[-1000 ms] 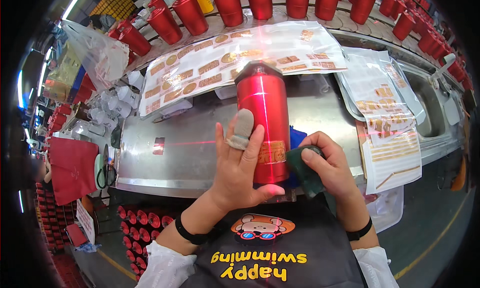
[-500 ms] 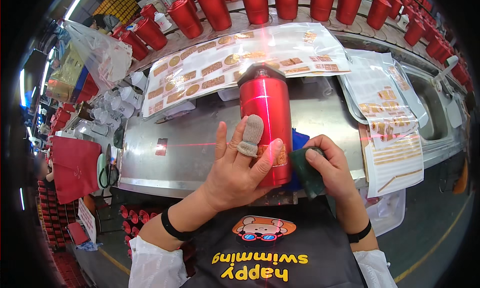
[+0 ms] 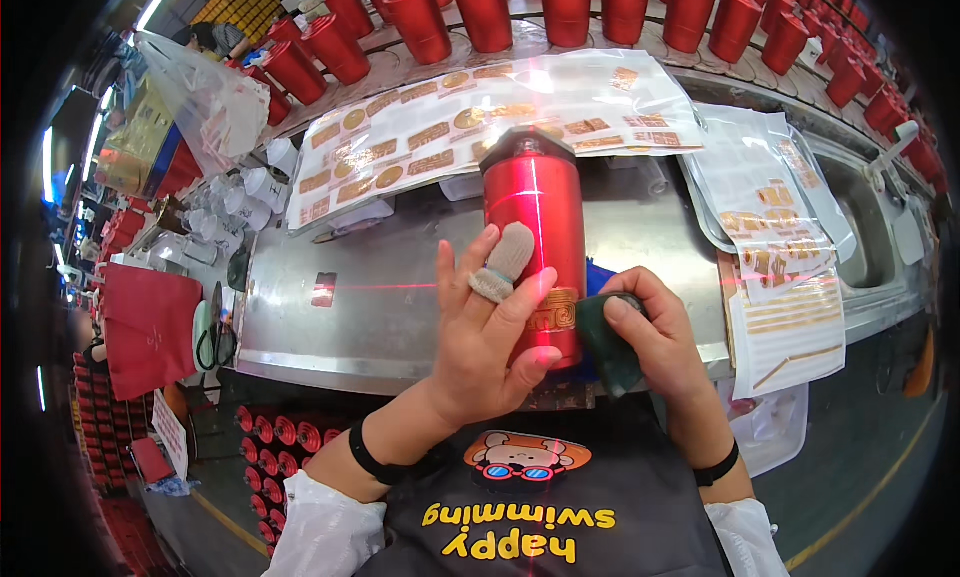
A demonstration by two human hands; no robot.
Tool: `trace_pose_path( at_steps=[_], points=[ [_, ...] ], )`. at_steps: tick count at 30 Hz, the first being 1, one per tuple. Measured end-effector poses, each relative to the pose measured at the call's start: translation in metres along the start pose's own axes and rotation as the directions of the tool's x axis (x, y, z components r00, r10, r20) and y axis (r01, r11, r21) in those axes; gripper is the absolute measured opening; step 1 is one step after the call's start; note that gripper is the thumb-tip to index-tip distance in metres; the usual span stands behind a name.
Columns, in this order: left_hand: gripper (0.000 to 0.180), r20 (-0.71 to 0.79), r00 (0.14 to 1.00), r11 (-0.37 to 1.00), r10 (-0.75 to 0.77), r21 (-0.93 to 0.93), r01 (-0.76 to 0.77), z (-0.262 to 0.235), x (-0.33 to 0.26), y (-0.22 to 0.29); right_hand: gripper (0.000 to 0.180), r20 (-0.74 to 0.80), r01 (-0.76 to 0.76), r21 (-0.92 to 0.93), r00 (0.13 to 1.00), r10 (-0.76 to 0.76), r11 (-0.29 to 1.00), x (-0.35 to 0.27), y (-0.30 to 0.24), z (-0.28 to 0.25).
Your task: Manually applying decorative gold decals and labels to red cylindrical bottles at a factory workstation.
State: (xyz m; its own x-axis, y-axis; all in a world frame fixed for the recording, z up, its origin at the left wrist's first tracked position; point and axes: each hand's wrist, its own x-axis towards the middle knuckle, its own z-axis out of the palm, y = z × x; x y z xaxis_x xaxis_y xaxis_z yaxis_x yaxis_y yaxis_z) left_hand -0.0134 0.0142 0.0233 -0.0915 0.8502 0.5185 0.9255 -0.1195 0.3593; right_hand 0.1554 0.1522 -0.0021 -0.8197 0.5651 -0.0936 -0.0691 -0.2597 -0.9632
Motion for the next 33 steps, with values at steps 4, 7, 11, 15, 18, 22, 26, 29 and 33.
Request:
trace_pose_path(
  at_steps=[4,7,11,15,18,22,26,29,33],
  points=[
    [0.052,-0.049,0.996,0.990,0.069,0.126,-0.063,0.005,-0.010,0.005,0.017,0.014,0.015,0.012,1.000,-0.015,1.000,-0.001,-0.002,0.002],
    [0.049,-0.044,0.992,0.973,0.120,0.203,-0.109,0.006,-0.010,0.007,0.017,0.018,0.012,0.022,1.000,-0.013,1.000,-0.002,-0.001,0.002],
    [0.047,-0.036,0.989,0.968,0.142,0.216,-0.131,0.007,-0.011,0.005,0.016,0.007,-0.005,0.049,1.000,0.004,0.999,-0.003,0.000,0.002],
    [0.046,-0.055,0.989,0.968,0.138,0.217,-0.123,0.006,-0.010,0.006,0.016,0.005,0.006,0.022,1.000,-0.006,1.000,-0.003,0.000,0.003],
    [0.042,-0.011,0.983,0.952,0.182,0.253,-0.173,0.005,-0.009,0.004,0.016,-0.005,-0.004,0.006,1.000,0.004,1.000,-0.003,0.000,0.002],
    [0.030,-0.027,0.960,0.930,0.280,0.255,-0.264,0.005,-0.006,0.000,0.014,-0.010,0.005,0.018,1.000,-0.005,1.000,-0.003,0.002,0.001],
    [0.016,-0.033,0.940,0.915,0.341,0.240,-0.324,0.008,-0.006,0.000,0.013,-0.028,0.002,0.006,1.000,-0.002,1.000,-0.003,0.001,0.001],
    [0.011,-0.060,0.949,0.934,0.309,0.210,-0.290,0.011,-0.008,0.004,0.012,-0.060,-0.024,-0.091,0.998,0.019,0.996,-0.002,0.004,-0.005],
    [0.030,-0.054,0.900,0.893,0.432,0.165,-0.419,0.019,-0.023,0.000,0.013,-0.162,0.094,-0.260,0.977,-0.140,0.961,0.002,-0.009,-0.009]
  ],
)
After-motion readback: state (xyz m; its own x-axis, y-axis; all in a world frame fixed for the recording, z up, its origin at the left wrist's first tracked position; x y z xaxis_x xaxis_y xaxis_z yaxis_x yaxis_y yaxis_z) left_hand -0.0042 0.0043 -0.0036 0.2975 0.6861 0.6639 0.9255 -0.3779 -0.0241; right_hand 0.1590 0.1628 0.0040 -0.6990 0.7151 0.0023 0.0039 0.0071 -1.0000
